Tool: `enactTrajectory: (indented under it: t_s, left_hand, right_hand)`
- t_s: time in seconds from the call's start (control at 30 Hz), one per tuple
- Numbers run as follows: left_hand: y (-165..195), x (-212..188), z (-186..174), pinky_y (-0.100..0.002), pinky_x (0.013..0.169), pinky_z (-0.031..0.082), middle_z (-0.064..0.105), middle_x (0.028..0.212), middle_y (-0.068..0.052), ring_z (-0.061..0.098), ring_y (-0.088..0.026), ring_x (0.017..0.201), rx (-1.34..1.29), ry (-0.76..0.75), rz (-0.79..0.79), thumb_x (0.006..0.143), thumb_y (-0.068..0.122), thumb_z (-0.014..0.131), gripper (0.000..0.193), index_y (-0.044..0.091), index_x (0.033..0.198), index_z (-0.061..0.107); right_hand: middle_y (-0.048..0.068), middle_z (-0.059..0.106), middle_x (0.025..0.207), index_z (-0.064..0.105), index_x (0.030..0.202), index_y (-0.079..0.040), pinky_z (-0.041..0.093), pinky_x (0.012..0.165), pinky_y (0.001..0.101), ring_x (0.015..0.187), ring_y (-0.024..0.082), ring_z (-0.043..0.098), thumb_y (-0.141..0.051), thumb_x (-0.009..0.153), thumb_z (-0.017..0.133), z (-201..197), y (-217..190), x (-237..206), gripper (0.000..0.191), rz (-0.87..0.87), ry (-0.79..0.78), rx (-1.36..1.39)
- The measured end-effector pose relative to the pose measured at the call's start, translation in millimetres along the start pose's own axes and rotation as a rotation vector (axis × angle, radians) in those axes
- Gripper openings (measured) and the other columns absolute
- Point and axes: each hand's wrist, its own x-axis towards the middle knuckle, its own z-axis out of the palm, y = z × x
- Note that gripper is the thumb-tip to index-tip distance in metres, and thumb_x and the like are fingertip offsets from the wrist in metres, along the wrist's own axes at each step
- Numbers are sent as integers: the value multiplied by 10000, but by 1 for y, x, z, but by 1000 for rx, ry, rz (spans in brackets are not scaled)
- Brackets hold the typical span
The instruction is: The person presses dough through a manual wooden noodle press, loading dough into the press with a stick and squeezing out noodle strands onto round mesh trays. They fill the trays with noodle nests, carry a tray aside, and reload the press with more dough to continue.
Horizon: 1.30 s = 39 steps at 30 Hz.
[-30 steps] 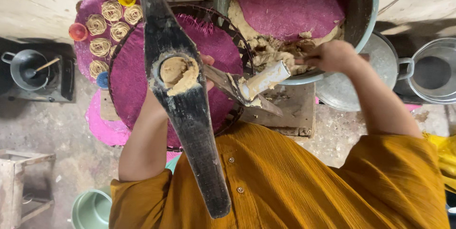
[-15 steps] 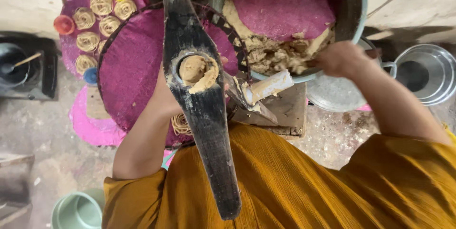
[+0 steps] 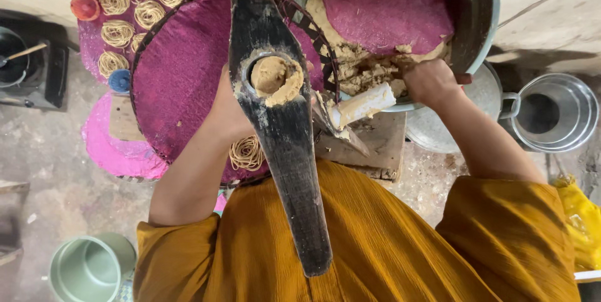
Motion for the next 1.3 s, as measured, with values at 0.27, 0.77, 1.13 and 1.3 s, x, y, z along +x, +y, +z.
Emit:
enactTrajectory:
  t_s: [0.27, 0.77, 1.13, 1.3]
  left_hand:
    - [0, 2, -6, -467, 896, 671, 722, 1121, -162, 743, -258, 997, -10, 54, -45, 923, -50, 710, 287, -46, 1200, 634]
    - [-29, 35, 14, -394, 982, 544, 699, 1201, -66, 718, -238, 1099, 892, -81, 10, 769, 212, 879, 517, 111, 1208, 626]
    - [-60, 87, 63, -463, 927, 547, 710, 1113, -129, 682, -311, 1045, 1273, -170, -125, 853, 402, 743, 420, 93, 1136, 715]
    - [-74, 101, 64, -407, 869, 579, 741, 1029, -117, 722, -248, 946, 1238, -115, -218, 836, 351, 755, 319, 80, 1005, 754]
  right_hand:
    - [69, 768, 910, 765, 1007, -143, 612, 760, 379, 858, 205, 759, -208, 986, 556, 1, -3, -35, 220, -39, 5, 168]
    - [4, 806, 1050, 755, 1273, -254, 623, 872, 351, 870, 185, 789, -369, 867, 711, -17, 130, -164, 425, -69, 328, 865]
    - [-18, 749, 808, 771, 1243, -225, 575, 641, 291, 716, 123, 716, -453, 860, 737, -159, 102, -234, 447, -58, 665, 56]
    - [-30, 648, 732, 719, 1123, -169, 507, 513, 261, 606, 90, 622, -310, 953, 670, -197, 27, -234, 227, -25, 460, -459]
